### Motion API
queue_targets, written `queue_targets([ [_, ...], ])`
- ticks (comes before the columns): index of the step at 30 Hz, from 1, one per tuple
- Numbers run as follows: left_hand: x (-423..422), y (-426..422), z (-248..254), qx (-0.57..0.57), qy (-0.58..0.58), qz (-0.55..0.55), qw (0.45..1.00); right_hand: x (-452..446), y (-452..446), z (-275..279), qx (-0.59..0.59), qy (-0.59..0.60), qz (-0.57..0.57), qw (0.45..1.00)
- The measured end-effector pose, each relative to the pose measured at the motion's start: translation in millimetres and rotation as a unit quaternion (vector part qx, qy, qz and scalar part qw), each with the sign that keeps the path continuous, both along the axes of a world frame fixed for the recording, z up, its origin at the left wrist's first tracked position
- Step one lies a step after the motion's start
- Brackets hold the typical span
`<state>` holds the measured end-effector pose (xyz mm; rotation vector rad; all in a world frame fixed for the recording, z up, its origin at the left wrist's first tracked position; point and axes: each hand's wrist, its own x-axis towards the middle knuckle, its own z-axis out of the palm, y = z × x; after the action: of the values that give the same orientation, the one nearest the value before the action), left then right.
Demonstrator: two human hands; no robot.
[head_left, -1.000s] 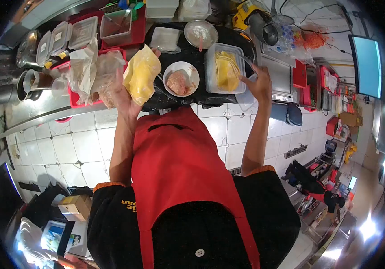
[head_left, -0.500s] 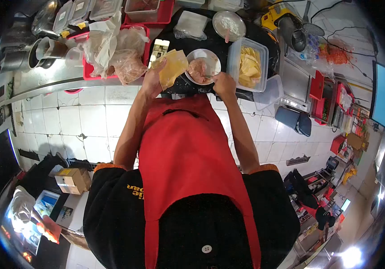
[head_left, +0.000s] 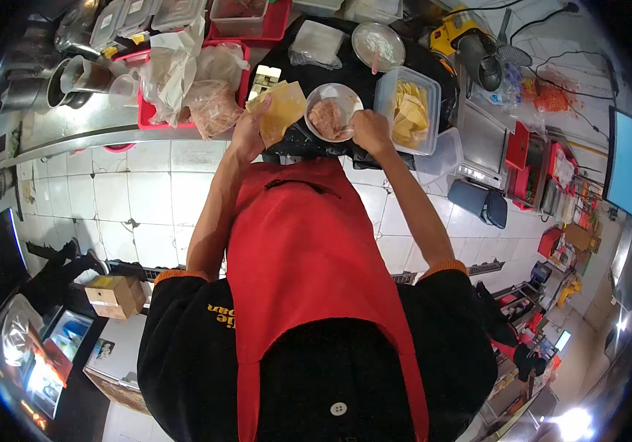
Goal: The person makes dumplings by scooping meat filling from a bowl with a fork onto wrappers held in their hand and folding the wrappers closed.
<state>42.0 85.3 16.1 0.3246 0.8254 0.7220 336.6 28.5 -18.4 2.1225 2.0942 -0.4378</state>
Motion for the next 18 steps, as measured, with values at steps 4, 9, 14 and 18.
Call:
queue_targets([
  [4, -3, -1, 4, 0.026, 0.003, -0.011, 1.0, 4, 9, 8, 0.03, -0.045, 0.025, 0.998],
  [9, -1, 1, -2, 0.014, -0.002, -0.003, 1.0, 3, 14, 12, 0.006, -0.066, 0.042, 0.997],
  [14, 0, 1, -22, 0.021, -0.013, -0.012, 1.0, 17, 13, 51, 0.045, -0.057, 0.021, 0.997],
  [18, 4, 0, -6, -0.026, -0.05, -0.017, 0.998, 3, 9, 119, 0.102, 0.213, -0.032, 0.971],
])
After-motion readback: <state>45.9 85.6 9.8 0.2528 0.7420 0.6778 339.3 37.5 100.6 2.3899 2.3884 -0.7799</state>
